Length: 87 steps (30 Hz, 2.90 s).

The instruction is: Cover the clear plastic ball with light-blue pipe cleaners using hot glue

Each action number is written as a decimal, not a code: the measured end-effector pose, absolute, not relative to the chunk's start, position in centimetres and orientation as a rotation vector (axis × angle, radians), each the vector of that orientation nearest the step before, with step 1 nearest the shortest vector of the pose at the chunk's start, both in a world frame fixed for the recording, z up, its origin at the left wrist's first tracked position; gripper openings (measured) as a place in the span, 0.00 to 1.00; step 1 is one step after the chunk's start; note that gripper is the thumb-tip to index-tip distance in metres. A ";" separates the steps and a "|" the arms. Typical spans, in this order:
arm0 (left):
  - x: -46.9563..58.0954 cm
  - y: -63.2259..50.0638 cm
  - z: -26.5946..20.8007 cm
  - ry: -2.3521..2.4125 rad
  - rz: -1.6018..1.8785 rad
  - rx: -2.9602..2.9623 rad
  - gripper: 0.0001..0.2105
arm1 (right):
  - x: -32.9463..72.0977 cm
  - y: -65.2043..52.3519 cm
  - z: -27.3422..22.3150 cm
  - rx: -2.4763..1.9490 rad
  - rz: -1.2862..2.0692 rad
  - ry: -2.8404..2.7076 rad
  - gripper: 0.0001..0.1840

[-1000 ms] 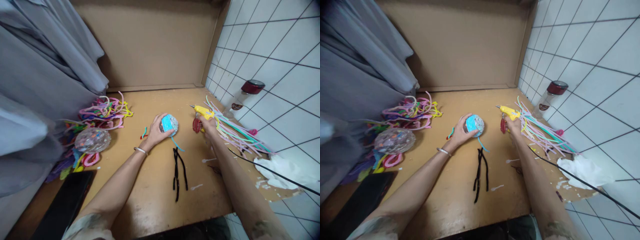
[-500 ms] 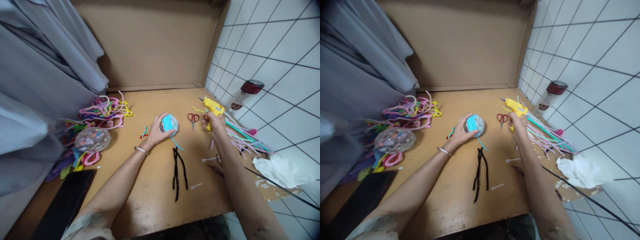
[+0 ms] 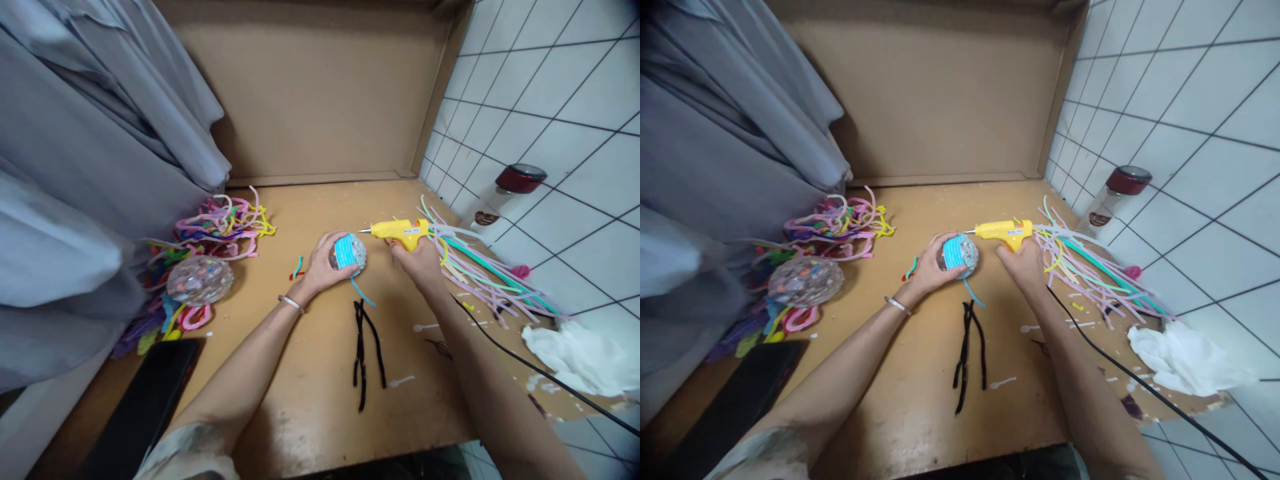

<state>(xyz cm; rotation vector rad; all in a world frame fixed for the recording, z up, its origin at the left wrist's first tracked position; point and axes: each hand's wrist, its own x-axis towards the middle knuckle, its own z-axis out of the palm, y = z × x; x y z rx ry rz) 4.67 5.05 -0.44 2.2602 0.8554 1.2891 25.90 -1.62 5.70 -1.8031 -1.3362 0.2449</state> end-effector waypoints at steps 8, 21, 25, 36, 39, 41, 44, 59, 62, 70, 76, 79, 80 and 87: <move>4.8 5.1 -0.3 0.786 1.314 2.256 0.32 | 24.9 -2.1 6.2 -2.113 0.023 -1.419 0.23; 4.7 5.1 -0.4 0.813 1.291 2.267 0.33 | 25.4 -2.0 5.3 -2.105 -0.100 -1.486 0.22; 4.7 5.1 -0.3 0.825 1.291 2.282 0.33 | 25.3 -2.0 5.3 -2.131 -0.080 -1.488 0.22; 4.7 5.0 -0.2 0.811 1.287 2.286 0.33 | 25.5 -1.8 5.1 -2.141 -0.102 -1.511 0.21; 4.6 5.0 -0.2 0.825 1.279 2.293 0.33 | 25.5 -1.8 4.9 -2.127 -0.130 -1.516 0.20; 4.7 5.0 -0.3 0.829 1.281 2.293 0.33 | 25.5 -1.8 4.9 -2.133 -0.134 -1.521 0.20; 4.7 5.0 -0.3 0.817 1.287 2.293 0.33 | 25.5 -1.7 4.9 -2.154 -0.124 -1.525 0.20; 4.7 5.0 -0.3 0.819 1.289 2.294 0.33 | 25.7 -1.9 5.1 -2.128 -0.121 -1.547 0.15; 4.7 5.0 -0.3 0.850 1.268 2.290 0.34 | 25.7 -1.8 4.9 -2.131 -0.120 -1.543 0.17; 4.7 4.9 -0.3 0.813 1.281 2.297 0.33 | 25.9 -1.9 5.4 -2.170 -0.107 -1.549 0.14; 4.7 5.0 -0.4 0.814 1.286 2.308 0.33 | 25.7 -2.0 5.8 -2.185 -0.050 -1.514 0.14; 4.7 5.0 -0.3 0.824 1.279 2.309 0.33 | 25.7 -1.9 5.8 -2.174 -0.048 -1.511 0.14; 4.7 5.0 -0.3 0.830 1.275 2.309 0.33 | 25.7 -2.0 5.8 -2.173 -0.046 -1.521 0.14; 4.7 5.0 -0.4 0.800 1.299 2.299 0.33 | 26.0 -1.9 5.6 -2.156 -0.060 -1.589 0.14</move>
